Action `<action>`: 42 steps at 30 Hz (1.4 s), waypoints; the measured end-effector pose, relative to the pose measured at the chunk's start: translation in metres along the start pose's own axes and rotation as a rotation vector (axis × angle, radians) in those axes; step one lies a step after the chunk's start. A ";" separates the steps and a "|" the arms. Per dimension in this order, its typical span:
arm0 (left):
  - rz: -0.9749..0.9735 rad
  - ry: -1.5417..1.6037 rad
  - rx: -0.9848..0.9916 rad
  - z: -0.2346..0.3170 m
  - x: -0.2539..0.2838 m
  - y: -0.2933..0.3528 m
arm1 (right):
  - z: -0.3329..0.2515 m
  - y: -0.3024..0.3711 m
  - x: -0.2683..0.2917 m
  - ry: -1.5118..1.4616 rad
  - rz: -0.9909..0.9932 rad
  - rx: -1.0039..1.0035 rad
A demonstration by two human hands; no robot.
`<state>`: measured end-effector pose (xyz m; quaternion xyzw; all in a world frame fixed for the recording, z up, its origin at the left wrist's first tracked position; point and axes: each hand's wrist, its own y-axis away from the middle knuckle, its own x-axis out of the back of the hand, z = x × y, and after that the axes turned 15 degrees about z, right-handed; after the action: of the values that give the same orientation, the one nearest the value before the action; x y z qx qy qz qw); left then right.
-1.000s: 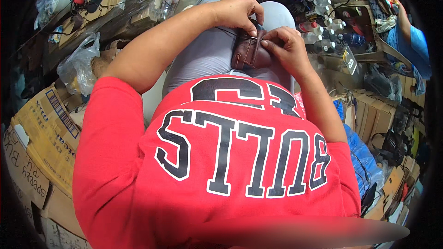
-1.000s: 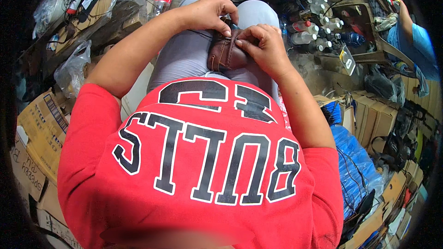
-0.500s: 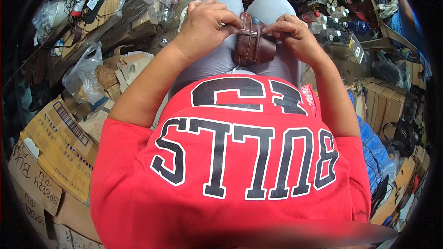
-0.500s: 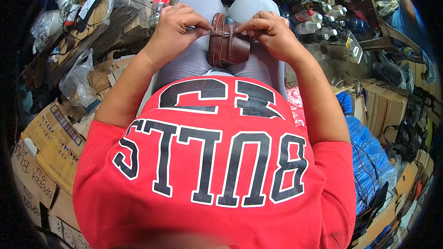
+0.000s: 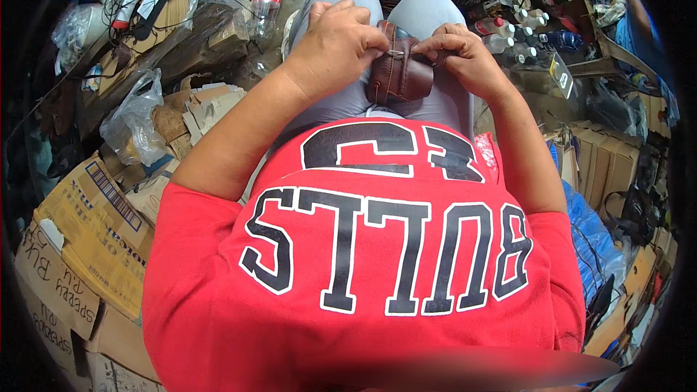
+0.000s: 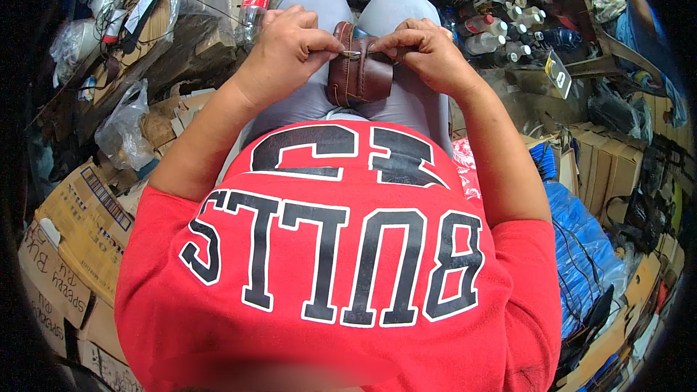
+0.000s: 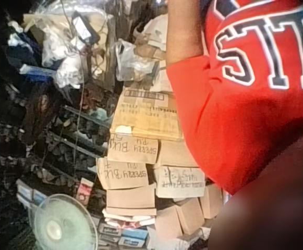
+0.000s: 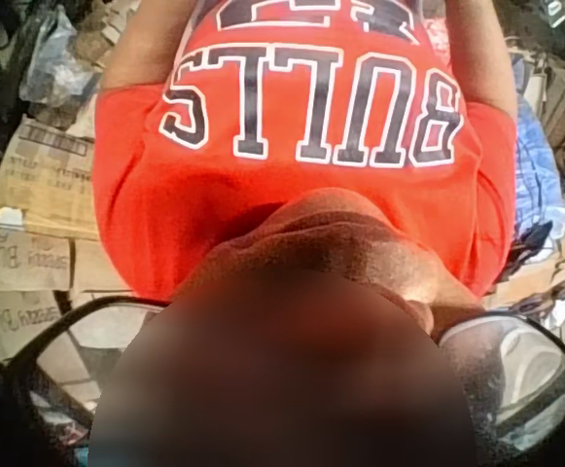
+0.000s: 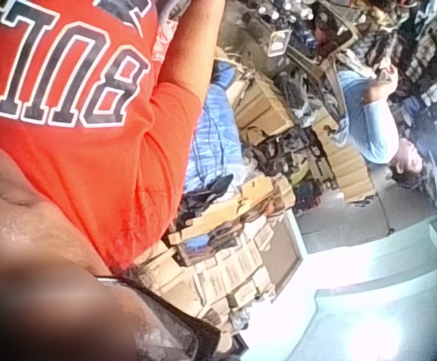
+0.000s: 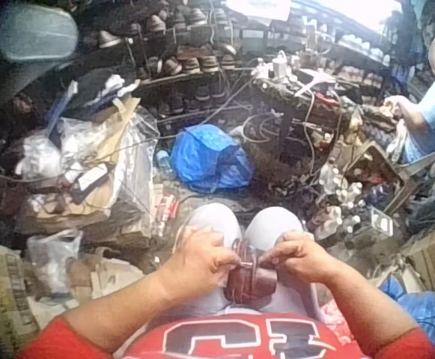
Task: Stitching pieces of leather for shoe manufacturing using a needle and thread.
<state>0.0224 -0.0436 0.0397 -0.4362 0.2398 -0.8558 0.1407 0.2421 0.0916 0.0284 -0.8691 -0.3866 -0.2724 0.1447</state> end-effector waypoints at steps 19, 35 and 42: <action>-0.120 0.269 0.121 -0.027 -0.018 0.001 | 0.005 0.001 -0.006 -0.037 0.024 0.038; 0.016 0.104 0.375 0.000 -0.027 0.016 | -0.010 0.019 -0.030 0.118 0.268 -0.030; 0.163 0.109 0.108 -0.004 -0.033 0.006 | -0.005 0.006 -0.028 0.108 0.270 -0.058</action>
<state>0.0380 -0.0324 0.0121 -0.3597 0.2354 -0.8757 0.2199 0.2294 0.0688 0.0160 -0.9011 -0.2500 -0.3078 0.1756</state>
